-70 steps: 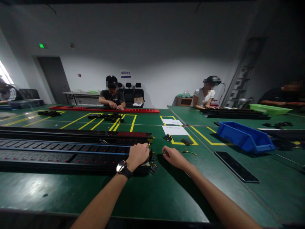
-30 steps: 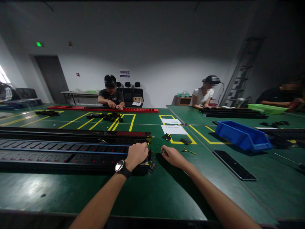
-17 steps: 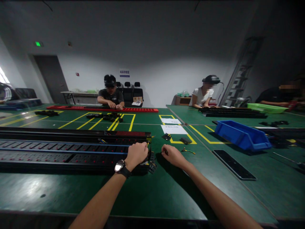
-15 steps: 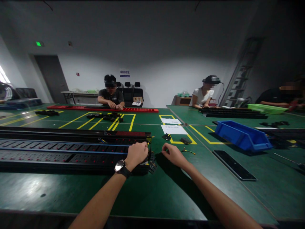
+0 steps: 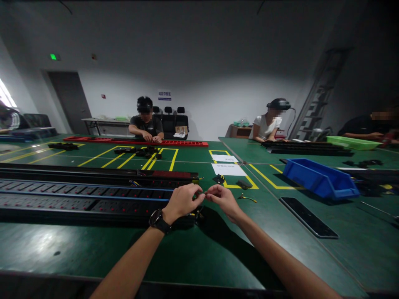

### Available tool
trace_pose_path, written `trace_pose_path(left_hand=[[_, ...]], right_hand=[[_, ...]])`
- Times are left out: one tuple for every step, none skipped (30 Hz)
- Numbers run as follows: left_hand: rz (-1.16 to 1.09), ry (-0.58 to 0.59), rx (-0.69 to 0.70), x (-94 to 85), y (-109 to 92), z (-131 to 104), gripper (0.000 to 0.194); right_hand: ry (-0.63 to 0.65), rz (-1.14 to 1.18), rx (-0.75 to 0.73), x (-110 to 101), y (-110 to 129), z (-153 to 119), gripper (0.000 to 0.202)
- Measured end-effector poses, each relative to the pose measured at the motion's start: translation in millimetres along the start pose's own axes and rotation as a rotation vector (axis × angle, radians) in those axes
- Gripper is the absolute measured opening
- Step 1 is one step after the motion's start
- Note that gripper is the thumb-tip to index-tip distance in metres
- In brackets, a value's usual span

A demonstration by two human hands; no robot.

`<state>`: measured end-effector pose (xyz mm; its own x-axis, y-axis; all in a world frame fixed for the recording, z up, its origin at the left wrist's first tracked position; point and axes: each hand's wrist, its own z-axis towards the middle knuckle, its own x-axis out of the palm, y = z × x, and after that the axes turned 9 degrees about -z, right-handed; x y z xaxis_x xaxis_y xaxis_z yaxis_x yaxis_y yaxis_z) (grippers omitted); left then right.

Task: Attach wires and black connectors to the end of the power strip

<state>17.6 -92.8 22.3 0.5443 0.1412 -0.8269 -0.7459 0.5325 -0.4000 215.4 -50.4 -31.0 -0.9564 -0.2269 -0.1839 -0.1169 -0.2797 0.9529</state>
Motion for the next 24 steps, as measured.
trace_pose_path(left_hand=[[-0.024, 0.007, 0.015, 0.9, 0.9, 0.0, 0.027], [-0.044, 0.012, 0.026, 2.1, 1.9, 0.1, 0.027], [-0.060, 0.015, 0.036, 3.4, 3.0, 0.2, 0.026], [-0.075, 0.015, 0.044, 4.6, 4.0, 0.3, 0.026], [-0.090, 0.015, 0.053, 5.7, 5.2, 0.7, 0.024], [-0.106, 0.016, 0.060, 6.2, 6.5, 1.2, 0.023], [-0.122, 0.018, 0.065, 6.0, 8.2, 2.0, 0.022], [-0.138, 0.020, 0.065, 5.0, 10.3, 3.2, 0.021], [-0.152, 0.022, 0.059, 3.1, 12.9, 4.7, 0.021], [-0.161, 0.013, 0.041, 0.5, 16.0, 6.6, 0.021], [-0.163, -0.012, 0.009, -2.7, 19.5, 9.0, 0.021], [-0.152, -0.036, -0.044, -6.1, 23.3, 11.8, 0.020], [-0.119, -0.053, -0.114, -9.5, 27.1, 15.0, 0.020], [-0.064, -0.050, -0.184, -12.4, 30.7, 18.5, 0.020], [0.006, -0.045, -0.256, -14.7, 33.8, 22.3, 0.020], [0.075, -0.040, -0.312, -16.1, 36.4, 26.4, 0.020], [0.133, -0.027, -0.349, -16.7, 38.4, 30.7, 0.020], [0.178, -0.009, -0.369, -16.5, 39.9, 35.0, 0.020], [0.204, 0.011, -0.378, -15.6, 40.9, 39.1, 0.021], [0.216, 0.021, -0.386, -14.2, 41.6, 43.1, 0.021], [0.216, 0.035, -0.394, -12.5, 42.2, 46.6, 0.022], [0.212, 0.048, -0.400, -10.7, 42.8, 49.5, 0.021], [0.210, 0.049, -0.403, -9.0, 43.4, 51.8, 0.022], [0.208, 0.047, -0.408, -7.4, 44.0, 53.4, 0.022]], right_hand=[[-0.009, 0.012, 0.010, 1.2, 0.7, -0.8, 0.037], [-0.014, 0.021, 0.018, 2.3, 1.3, -1.4, 0.038], [-0.016, 0.032, 0.024, 3.3, 1.8, -1.9, 0.039], [-0.015, 0.045, 0.027, 4.3, 2.2, -2.3, 0.040], [-0.011, 0.060, 0.027, 5.3, 2.7, -2.7, 0.039], [-0.004, 0.074, 0.027, 6.3, 3.1, -3.0, 0.039], [-0.003, 0.090, 0.025, 7.4, 3.4, -3.2, 0.038], [-0.011, 0.105, 0.025, 8.4, 3.4, -3.2, 0.038], [-0.030, 0.118, 0.028, 9.1, 3.1, -2.9, 0.038], [-0.060, 0.124, 0.035, 9.5, 2.2, -2.5, 0.038], [-0.099, 0.121, 0.047, 9.5, 0.8, -1.8, 0.038], [-0.139, 0.109, 0.064, 9.0, -1.2, -0.9, 0.037], [-0.175, 0.091, 0.083, 8.0, -3.7, 0.2, 0.035], [-0.203, 0.069, 0.103, 6.6, -6.5, 1.3, 0.033], [-0.223, 0.047, 0.121, 5.0, -9.6, 2.4, 0.031], [-0.239, 0.027, 0.134, 3.3, -12.5, 3.4, 0.029], [-0.249, 0.007, 0.145, 1.8, -15.1, 4.2, 0.027], [-0.255, -0.012, 0.154, 0.5, -17.2, 4.9, 0.026], [-0.259, -0.030, 0.161, -0.4, -18.8, 5.5, 0.025], [-0.258, -0.044, 0.167, -1.0, -19.9, 5.8, 0.025], [-0.254, -0.054, 0.171, -1.3, -20.4, 6.0, 0.024], [-0.247, -0.060, 0.174, -1.2, -20.6, 6.0, 0.024], [-0.239, -0.062, 0.176, -1.0, -20.5, 6.0, 0.024], [-0.232, -0.062, 0.176, -0.6, -20.2, 5.8, 0.024]])
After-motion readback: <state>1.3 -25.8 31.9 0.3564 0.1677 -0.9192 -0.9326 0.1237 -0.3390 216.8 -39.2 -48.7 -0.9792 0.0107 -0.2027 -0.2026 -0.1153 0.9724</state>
